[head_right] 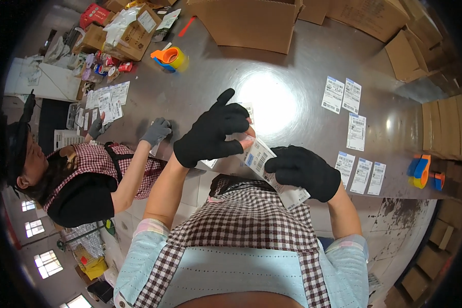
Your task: Sorting and peeling adhesive shipping labels at a packing station.
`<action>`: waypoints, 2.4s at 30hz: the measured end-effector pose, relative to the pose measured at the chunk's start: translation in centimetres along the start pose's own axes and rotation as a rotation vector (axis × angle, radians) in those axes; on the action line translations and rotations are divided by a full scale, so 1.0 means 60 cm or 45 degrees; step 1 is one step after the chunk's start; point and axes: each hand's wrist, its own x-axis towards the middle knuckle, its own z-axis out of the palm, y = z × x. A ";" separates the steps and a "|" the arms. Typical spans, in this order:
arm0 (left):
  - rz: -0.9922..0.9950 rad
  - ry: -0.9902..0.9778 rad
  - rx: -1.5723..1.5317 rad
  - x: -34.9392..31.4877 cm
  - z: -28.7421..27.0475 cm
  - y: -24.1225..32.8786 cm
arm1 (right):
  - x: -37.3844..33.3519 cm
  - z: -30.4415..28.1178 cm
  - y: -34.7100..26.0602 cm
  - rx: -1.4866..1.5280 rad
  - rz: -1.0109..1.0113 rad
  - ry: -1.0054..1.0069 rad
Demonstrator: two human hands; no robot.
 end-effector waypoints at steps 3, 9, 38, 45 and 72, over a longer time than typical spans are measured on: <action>0.046 0.035 -0.002 0.008 0.012 0.007 | 0.003 -0.007 -0.014 0.010 0.070 -0.006; 0.001 0.213 -0.176 0.011 0.044 0.007 | -0.004 -0.010 -0.015 -0.194 -0.082 0.063; -0.758 0.252 0.276 -0.104 0.117 -0.088 | -0.247 0.000 0.262 0.513 1.735 1.039; -0.855 0.298 0.185 -0.103 0.123 -0.080 | -0.262 0.003 0.287 0.312 1.680 0.904; -0.560 0.777 0.513 -0.028 0.097 -0.097 | -0.113 0.122 0.213 0.626 1.514 0.731</action>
